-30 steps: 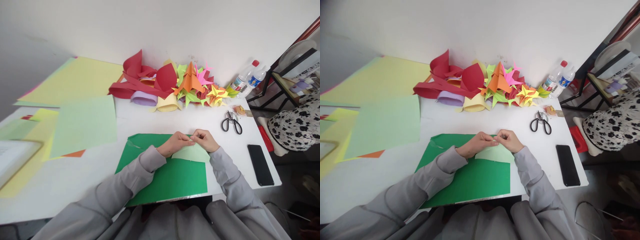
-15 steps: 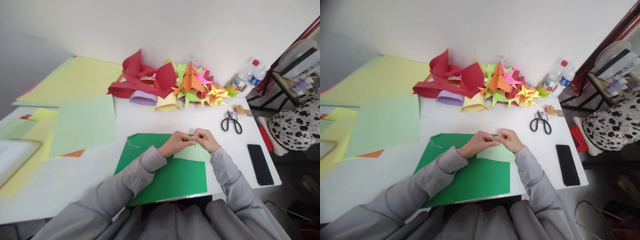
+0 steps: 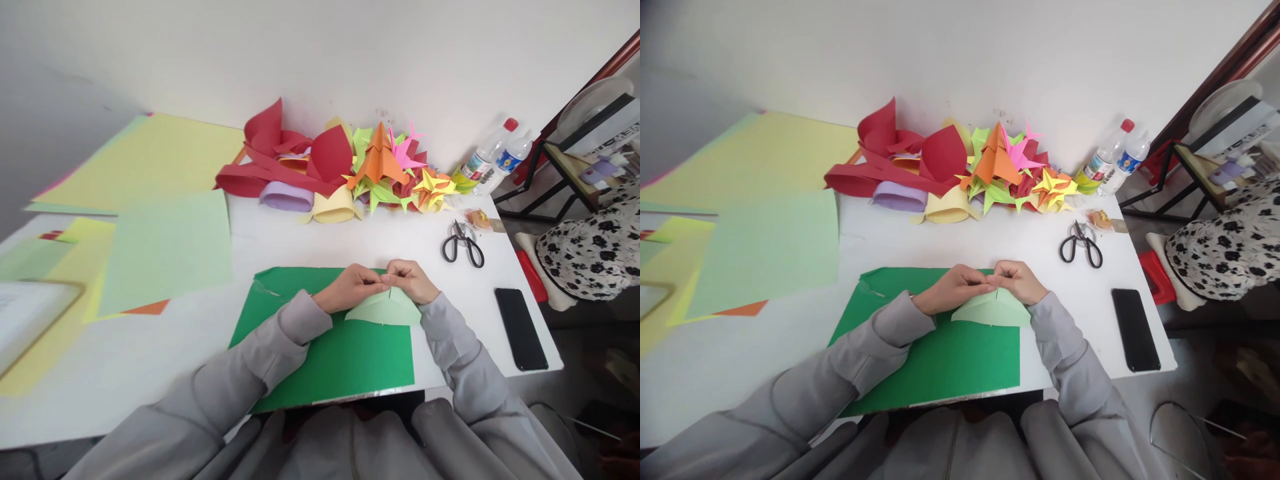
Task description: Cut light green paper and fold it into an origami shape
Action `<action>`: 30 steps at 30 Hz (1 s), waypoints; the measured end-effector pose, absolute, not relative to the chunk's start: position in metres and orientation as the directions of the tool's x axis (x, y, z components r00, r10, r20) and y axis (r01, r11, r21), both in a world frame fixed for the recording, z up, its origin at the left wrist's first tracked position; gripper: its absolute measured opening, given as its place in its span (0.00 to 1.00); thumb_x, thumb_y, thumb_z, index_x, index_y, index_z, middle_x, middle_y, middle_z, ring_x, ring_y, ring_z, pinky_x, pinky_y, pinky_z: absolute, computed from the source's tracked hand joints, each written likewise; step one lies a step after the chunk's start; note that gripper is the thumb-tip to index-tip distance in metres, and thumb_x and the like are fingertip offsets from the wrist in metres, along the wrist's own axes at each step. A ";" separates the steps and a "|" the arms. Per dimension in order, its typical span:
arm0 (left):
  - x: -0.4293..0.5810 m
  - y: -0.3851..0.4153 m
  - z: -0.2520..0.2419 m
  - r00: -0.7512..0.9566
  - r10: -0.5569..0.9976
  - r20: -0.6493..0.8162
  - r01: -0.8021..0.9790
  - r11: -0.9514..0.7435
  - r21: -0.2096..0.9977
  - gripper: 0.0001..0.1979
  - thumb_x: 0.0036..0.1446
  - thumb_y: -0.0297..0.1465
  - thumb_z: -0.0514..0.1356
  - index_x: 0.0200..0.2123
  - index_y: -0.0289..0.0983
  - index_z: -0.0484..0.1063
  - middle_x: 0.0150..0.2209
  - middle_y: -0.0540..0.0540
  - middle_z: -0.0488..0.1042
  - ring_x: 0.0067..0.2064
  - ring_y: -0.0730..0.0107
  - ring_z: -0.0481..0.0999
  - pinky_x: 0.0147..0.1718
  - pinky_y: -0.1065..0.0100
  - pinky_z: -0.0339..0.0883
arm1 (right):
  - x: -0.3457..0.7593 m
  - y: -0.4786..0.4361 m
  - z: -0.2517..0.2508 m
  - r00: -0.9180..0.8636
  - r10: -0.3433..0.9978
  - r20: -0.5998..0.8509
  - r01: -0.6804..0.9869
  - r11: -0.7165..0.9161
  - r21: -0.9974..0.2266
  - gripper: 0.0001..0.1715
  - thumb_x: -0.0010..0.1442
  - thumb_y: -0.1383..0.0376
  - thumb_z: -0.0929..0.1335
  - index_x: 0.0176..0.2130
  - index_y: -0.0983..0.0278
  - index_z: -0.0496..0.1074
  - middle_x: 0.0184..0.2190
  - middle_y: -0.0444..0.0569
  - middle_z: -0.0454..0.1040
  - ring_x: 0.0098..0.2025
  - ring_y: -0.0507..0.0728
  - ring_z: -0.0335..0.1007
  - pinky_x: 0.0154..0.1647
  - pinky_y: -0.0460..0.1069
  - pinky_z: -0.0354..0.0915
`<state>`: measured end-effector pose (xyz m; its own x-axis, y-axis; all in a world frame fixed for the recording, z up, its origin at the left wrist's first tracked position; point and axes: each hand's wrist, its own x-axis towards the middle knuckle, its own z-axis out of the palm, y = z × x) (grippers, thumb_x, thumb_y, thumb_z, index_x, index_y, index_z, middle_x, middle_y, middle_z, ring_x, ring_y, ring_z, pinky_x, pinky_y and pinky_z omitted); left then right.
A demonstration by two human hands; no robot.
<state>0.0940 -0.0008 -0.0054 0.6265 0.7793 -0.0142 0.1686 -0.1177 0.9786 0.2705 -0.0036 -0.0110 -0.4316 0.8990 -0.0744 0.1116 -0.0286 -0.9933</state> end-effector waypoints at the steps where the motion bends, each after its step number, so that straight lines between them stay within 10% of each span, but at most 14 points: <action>1: 0.094 0.000 -0.006 0.629 0.778 -0.014 0.166 -0.117 0.979 0.21 0.51 0.40 0.57 0.14 0.35 0.57 0.17 0.56 0.46 0.22 0.79 0.46 0.20 0.72 0.41 | 0.270 -0.004 -0.012 -0.429 0.901 -0.068 0.117 -0.019 -0.993 0.23 0.50 0.50 0.71 0.20 0.63 0.62 0.16 0.37 0.55 0.20 0.48 0.47 0.21 0.45 0.45; 30: 0.087 0.010 -0.001 0.497 0.868 -0.015 0.228 -0.114 0.967 0.22 0.50 0.42 0.59 0.14 0.34 0.61 0.15 0.55 0.51 0.21 0.79 0.50 0.19 0.72 0.43 | 0.280 0.003 -0.012 -0.119 0.993 0.026 0.049 0.032 -0.998 0.22 0.48 0.53 0.72 0.19 0.63 0.62 0.16 0.38 0.57 0.19 0.48 0.49 0.20 0.45 0.48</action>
<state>0.0869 0.0100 -0.0005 0.4968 0.8677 -0.0149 0.2277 -0.1138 0.9670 0.2797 0.0031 -0.0121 -0.1190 0.9925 0.0263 0.0494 0.0324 -0.9983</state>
